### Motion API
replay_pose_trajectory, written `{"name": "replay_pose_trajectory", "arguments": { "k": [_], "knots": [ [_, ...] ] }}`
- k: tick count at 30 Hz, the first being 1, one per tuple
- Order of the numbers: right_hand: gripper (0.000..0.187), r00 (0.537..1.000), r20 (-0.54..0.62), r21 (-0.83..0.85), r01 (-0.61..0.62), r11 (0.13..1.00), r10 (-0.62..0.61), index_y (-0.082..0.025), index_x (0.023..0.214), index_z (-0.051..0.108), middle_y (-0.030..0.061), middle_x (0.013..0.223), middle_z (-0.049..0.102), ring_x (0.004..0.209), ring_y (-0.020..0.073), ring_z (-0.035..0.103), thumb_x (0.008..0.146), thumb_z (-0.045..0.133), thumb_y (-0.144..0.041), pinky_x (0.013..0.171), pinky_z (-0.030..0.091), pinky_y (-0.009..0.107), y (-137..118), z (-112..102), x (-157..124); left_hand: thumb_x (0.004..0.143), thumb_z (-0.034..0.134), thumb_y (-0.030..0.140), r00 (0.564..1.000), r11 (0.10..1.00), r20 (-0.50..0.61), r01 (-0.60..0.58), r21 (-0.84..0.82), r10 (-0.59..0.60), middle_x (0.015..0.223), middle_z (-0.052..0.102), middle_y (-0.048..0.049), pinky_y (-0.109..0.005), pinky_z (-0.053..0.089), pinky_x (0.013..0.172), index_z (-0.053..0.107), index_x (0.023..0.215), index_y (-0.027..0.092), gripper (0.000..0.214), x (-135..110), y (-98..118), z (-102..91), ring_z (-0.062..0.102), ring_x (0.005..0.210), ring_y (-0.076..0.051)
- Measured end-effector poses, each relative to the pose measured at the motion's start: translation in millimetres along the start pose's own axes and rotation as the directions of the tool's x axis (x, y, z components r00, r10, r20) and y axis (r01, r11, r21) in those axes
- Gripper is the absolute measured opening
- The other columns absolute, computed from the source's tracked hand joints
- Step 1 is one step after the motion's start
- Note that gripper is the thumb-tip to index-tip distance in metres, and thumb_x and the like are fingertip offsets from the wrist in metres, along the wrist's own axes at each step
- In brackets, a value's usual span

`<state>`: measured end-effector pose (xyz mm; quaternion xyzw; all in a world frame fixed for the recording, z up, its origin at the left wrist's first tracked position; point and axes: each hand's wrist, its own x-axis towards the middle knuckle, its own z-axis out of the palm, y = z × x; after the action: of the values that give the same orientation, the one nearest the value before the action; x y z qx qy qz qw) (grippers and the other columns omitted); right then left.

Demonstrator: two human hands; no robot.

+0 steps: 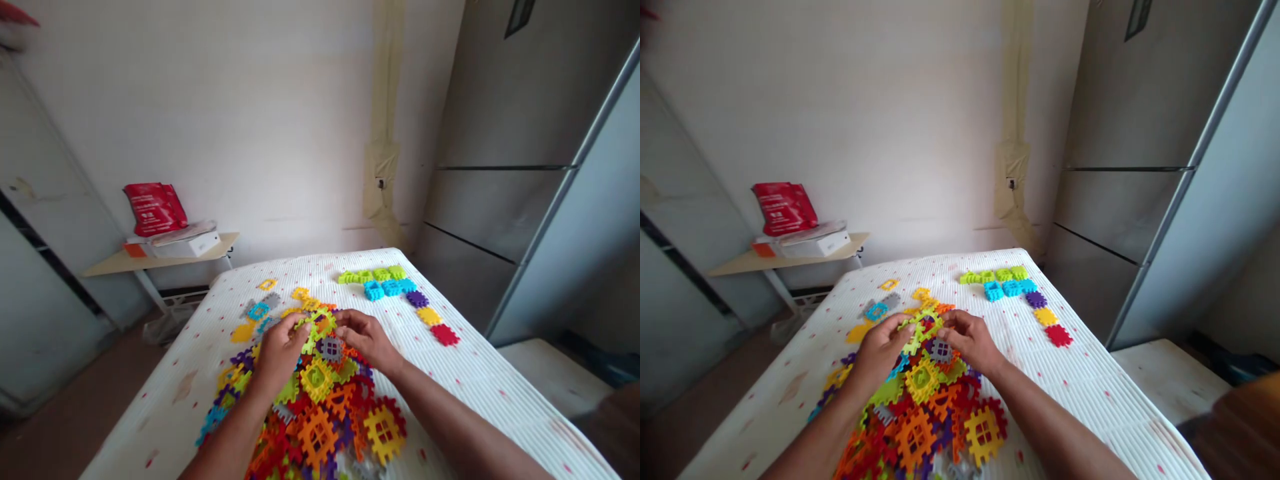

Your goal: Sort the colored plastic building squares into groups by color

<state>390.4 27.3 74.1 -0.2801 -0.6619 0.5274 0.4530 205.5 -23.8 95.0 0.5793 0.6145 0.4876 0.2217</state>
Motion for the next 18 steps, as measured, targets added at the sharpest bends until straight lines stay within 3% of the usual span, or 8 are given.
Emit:
{"name": "replay_pose_trajectory", "arguments": {
  "k": [4, 7, 9, 11, 14, 16, 18],
  "knots": [
    [0.026, 0.996, -0.088, -0.019, -0.009, 1.000, 0.007, -0.018, 0.073, 0.054, -0.0055, 0.056, 0.044, 0.050, 0.0076, 0.038, 0.073, 0.061, -0.043, 0.048, 0.033, 0.021, 5, -2, -1, 0.074, 0.054, 0.043, 0.998, 0.999, 0.063, 0.008, -0.032, -0.006, 0.070, 0.064, -0.0007, -0.026, 0.042, 0.062, 0.066, 0.090, 0.015, 0.035, 4, 1, 20.1, 0.055, 0.065, -0.016],
    [0.018, 0.981, -0.153, -0.288, 0.071, 0.955, -0.119, -0.018, 0.076, 0.058, -0.0031, 0.059, 0.049, 0.052, 0.0091, 0.042, 0.077, 0.058, -0.037, 0.051, 0.035, 0.022, 15, -25, 0, 0.071, 0.057, 0.045, 0.995, 0.992, 0.051, 0.086, -0.092, -0.081, 0.068, 0.064, -0.0011, -0.024, 0.042, 0.057, 0.067, 0.092, 0.014, 0.039, 7, -3, 13.5, 0.054, 0.061, -0.015],
    [0.014, 0.960, -0.123, -0.577, 0.136, 0.805, -0.251, -0.018, 0.078, 0.061, 0.0012, 0.069, 0.057, 0.061, 0.0112, 0.049, 0.081, 0.052, -0.029, 0.059, 0.039, 0.022, 23, -45, 2, 0.068, 0.060, 0.048, 0.986, 0.978, -0.012, 0.162, -0.133, -0.166, 0.065, 0.062, -0.0003, -0.022, 0.038, 0.049, 0.066, 0.095, 0.014, 0.044, 9, -7, -3.3, 0.051, 0.055, -0.013],
    [0.020, 0.953, -0.053, -0.801, 0.137, 0.583, -0.298, -0.018, 0.079, 0.062, 0.0053, 0.079, 0.061, 0.070, 0.0128, 0.053, 0.085, 0.044, -0.020, 0.067, 0.040, 0.023, 33, -64, 4, 0.064, 0.063, 0.050, 0.957, 0.952, -0.131, 0.228, -0.203, -0.258, 0.066, 0.062, -0.0002, -0.020, 0.034, 0.043, 0.065, 0.098, 0.015, 0.049, 11, -13, -28.2, 0.049, 0.053, -0.012],
    [0.025, 0.988, -0.009, -0.945, 0.041, 0.325, -0.151, -0.016, 0.078, 0.064, 0.0083, 0.084, 0.063, 0.077, 0.0146, 0.057, 0.082, 0.040, -0.011, 0.071, 0.041, 0.023, 48, -84, 6, 0.055, 0.070, 0.045, 0.869, 0.910, -0.345, 0.237, -0.340, -0.355, 0.080, 0.064, -0.0005, -0.017, 0.038, 0.047, 0.066, 0.094, 0.017, 0.048, 10, -26, -71.8, 0.054, 0.064, -0.011],
    [0.025, 1.000, 0.008, -0.963, 0.009, 0.268, -0.006, -0.016, 0.082, 0.067, 0.0090, 0.090, 0.065, 0.080, 0.0156, 0.059, 0.075, 0.045, -0.006, 0.072, 0.042, 0.022, 53, -92, 6, 0.049, 0.074, 0.040, 0.798, 0.875, -0.427, 0.239, -0.421, -0.424, 0.078, 0.064, 0.0012, -0.016, 0.037, 0.046, 0.067, 0.093, 0.018, 0.050, 7, -37, -97.8, 0.052, 0.061, -0.009],
    [0.033, 0.995, 0.023, -0.952, -0.008, 0.307, 0.095, -0.017, 0.091, 0.068, 0.0073, 0.097, 0.067, 0.081, 0.0158, 0.061, 0.068, 0.049, -0.004, 0.073, 0.043, 0.022, 52, -99, 5, 0.041, 0.075, 0.032, 0.715, 0.827, -0.481, 0.246, -0.506, -0.507, 0.071, 0.063, 0.0021, -0.017, 0.039, 0.047, 0.067, 0.085, 0.017, 0.047, 2, -51, -116.8, 0.054, 0.061, -0.010]
  ]
}}
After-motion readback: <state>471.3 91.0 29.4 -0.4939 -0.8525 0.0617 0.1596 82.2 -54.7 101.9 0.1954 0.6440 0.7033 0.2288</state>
